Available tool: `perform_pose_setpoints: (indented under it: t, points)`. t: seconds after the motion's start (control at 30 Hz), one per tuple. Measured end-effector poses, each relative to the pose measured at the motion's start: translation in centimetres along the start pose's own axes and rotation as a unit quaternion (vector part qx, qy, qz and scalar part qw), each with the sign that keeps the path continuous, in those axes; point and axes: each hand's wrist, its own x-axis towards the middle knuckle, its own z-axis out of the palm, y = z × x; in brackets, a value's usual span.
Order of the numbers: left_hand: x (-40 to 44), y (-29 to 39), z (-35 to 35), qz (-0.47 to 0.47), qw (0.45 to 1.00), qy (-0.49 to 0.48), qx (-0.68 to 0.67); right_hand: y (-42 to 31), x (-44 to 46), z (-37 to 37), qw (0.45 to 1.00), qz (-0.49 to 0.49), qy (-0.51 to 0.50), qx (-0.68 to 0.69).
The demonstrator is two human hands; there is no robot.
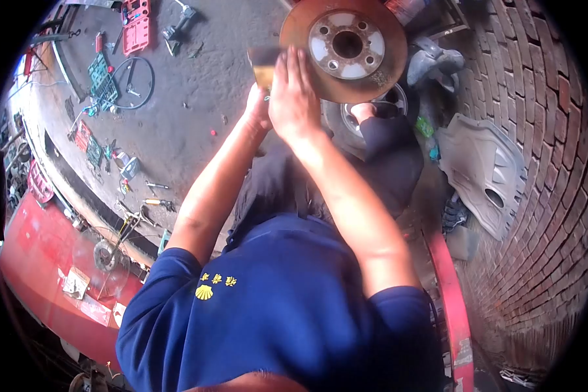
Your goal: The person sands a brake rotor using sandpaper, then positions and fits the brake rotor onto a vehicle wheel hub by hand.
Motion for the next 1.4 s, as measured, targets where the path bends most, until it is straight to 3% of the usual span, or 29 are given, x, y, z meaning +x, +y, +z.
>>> perform_pose_setpoints:
  t: [0.07, 0.1, 0.13, 0.27, 0.33, 0.4, 0.47, 0.53, 0.6, 0.8, 1.0, 1.2, 1.3, 1.4]
  points:
    - [-0.2, -0.1, 0.3, 0.024, 0.999, -0.016, -0.021, 1.0, -2.2, 0.7, 0.998, -0.025, -0.001, -0.049]
    - [-0.9, 0.0, 1.0, 0.063, 0.997, 0.001, 0.034, 0.4, -1.3, 0.3, 1.000, -0.006, -0.001, -0.015]
    - [-1.9, 0.7, 2.2, 0.010, 0.999, 0.034, -0.027, -0.3, 0.6, -0.4, 1.000, 0.014, 0.005, 0.024]
    - [-0.1, 0.8, 1.4, 0.022, 0.999, -0.011, -0.021, 0.8, 6.0, 0.7, 0.996, -0.003, 0.086, -0.016]
    - [-0.6, 0.9, 1.5, 0.047, 0.998, 0.037, 0.000, 2.7, 1.7, -0.6, 0.997, -0.078, 0.001, 0.021]
    - [-0.2, 1.1, 1.2, 0.026, 0.999, 0.012, -0.040, 5.2, -3.3, -4.8, 0.991, -0.125, -0.054, 0.003]
    - [0.4, 1.7, 0.6, -0.034, 0.999, -0.029, 0.006, 9.5, -7.1, -7.8, 0.984, -0.154, -0.085, -0.042]
    - [-0.2, 1.7, 1.4, 0.000, 0.995, 0.000, 0.102, 12.9, -8.5, -11.2, 0.972, -0.195, -0.077, -0.105]
    - [0.2, 1.8, 1.7, 0.050, 0.980, 0.002, 0.192, 14.3, -8.2, -12.4, 0.972, -0.210, -0.059, -0.084]
    - [0.6, 3.6, 1.5, 0.055, 0.967, 0.011, 0.247, 10.0, -7.0, -7.1, 0.982, -0.170, -0.017, -0.076]
    - [0.8, 3.5, 1.7, 0.091, 0.956, 0.010, 0.278, 14.9, -8.2, -11.0, 0.959, -0.225, -0.051, -0.166]
    - [1.3, 5.5, 2.1, 0.127, 0.943, 0.040, 0.305, 13.6, -7.0, -8.5, 0.968, -0.241, -0.060, -0.034]
    - [2.6, 8.3, 2.1, 0.150, 0.932, 0.055, 0.325, 10.5, -4.9, -6.2, 0.969, -0.237, -0.049, -0.049]
    - [3.4, 10.2, 3.3, 0.164, 0.930, 0.062, 0.323, 11.9, -4.0, -6.8, 0.952, -0.258, -0.042, -0.160]
